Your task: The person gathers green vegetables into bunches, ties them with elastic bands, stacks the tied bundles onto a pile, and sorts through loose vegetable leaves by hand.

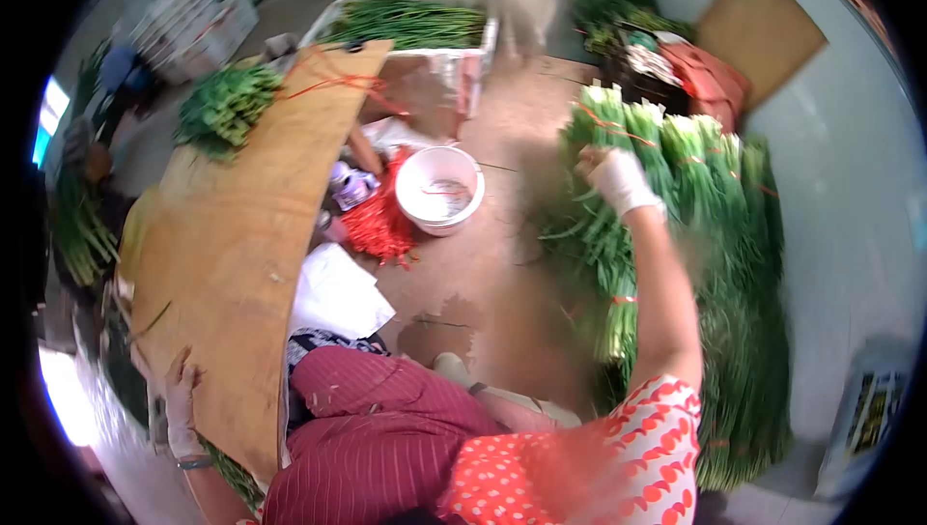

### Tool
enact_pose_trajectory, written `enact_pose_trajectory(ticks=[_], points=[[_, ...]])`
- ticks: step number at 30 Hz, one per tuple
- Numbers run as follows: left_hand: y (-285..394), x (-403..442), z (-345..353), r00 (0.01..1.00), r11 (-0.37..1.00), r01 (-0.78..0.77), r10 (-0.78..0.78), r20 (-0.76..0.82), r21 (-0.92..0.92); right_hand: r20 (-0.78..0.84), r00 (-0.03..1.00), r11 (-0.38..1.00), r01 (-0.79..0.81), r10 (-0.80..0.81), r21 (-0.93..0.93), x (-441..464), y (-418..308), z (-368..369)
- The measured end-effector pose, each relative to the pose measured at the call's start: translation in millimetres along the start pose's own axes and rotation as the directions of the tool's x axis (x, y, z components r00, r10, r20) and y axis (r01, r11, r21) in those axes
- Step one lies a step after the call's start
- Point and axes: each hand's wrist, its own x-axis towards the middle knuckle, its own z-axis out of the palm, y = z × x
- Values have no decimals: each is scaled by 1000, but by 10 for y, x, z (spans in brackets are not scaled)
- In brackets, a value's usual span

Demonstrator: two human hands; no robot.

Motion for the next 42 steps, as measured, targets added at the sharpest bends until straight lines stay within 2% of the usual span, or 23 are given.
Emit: enact_pose_trajectory(ticks=[1, 2, 4, 5, 6, 8, 9, 12, 15, 17, 19, 22, 23, 26, 27, 29, 31, 33, 35, 39, 40, 41, 42], points=[[-69, -62, -18, 999, 1000, 4, -4, 33, -17, 167, 984, 985, -92, 67, 149, 57, -381, 292], [-166, -137, -34, 1000, 1000, 22, -22, 1, -21, 261, 965, 999, 17, -24, 27, 186, -611, 634], [-324, -226, -47, 997, 997, 53, -57, -60, -63, 351, 930, 992, 86, -113, 90, 472, -1204, 1016], [-403, -286, -41, 995, 996, 62, -67, -76, -67, 352, 928, 964, 26, -121, 263, 607, -1525, 1058], [-494, -354, -28, 992, 994, 71, -79, -99, -82, 355, 924, 962, 41, -139, 269, 789, -1720, 1195], [-624, -496, -20, 985, 991, 89, -102, -139, -102, 233, 971, 930, -140, 61, 339, 1178, -1995, 1482], [-673, -563, -36, 984, 990, 102, -115, -132, -101, 240, 970, 930, -119, 35, 348, 1333, -2072, 1635], [-768, -786, -109, 973, 982, 144, -163, -164, -123, -9, 1000, 986, 30, -29, 162, 1755, -2110, 2294], [-766, -875, -178, 963, 974, 182, -204, -176, -136, 55, 969, 937, -245, 239, 248, 1967, -2099, 2745], [-808, -904, -199, 960, 970, 204, -225, -168, -134, 283, 931, 953, -274, 229, 130, 1904, -2292, 2398], [-871, -881, -209, 956, 966, 156, -200, -214, -206, 243, 942, 959, -264, 232, 108, 1794, -2497, 2123], [-718, -684, -148, 948, 992, 79, -105, -300, -98, 177, 984, 999, 35, -34, -6, 1649, -2783, 1674], [-634, -594, -131, 948, 992, 81, -108, -298, -101, 179, 983, 999, 36, -34, -10, 1621, -2872, 1544], [-238, -259, -58, 976, 991, 42, -14, -217, 126, 271, 962, 943, -52, -41, 328, 1548, -2999, 1447], [-95, -156, -31, 983, 972, 5, 38, -177, 235, 275, 960, 944, -48, -47, 328, 1467, -3096, 1390], [-164, 91, 86, 967, 984, -142, 161, -198, 106, 542, 828, 547, -389, -145, 741, 1177, -3379, 1246], [-274, 424, 97, 918, 884, -283, 362, -163, 371, 667, 714, 350, -582, -210, 734, 870, -3551, 1248], [-208, 747, 101, 901, 816, -302, 414, -132, 493, 779, 601, 154, -765, -175, 625, 483, -3873, 1265], [-420, 1124, 76, 899, 778, -251, 408, -160, 576, 870, 439, 123, -873, -224, 472, 178, -4029, 1548], [-801, 1603, -88, 933, 707, -124, 322, -160, 696, 886, 160, 389, -854, -436, 346, -215, -4525, 1379], [-922, 1660, -165, 955, 731, -42, 230, -189, 681, 868, 167, 526, -737, -468, 425, -243, -4568, 1396], [-1042, 1721, -254, 967, 747, 40, 138, -213, 664, 867, 174, 523, -736, -468, 430, -176, -4599, 1357], [-1205, 1753, -359, 961, 758, 82, 113, -253, 648, 873, 124, 731, -499, -472, 466, -77, -4620, 1252]])
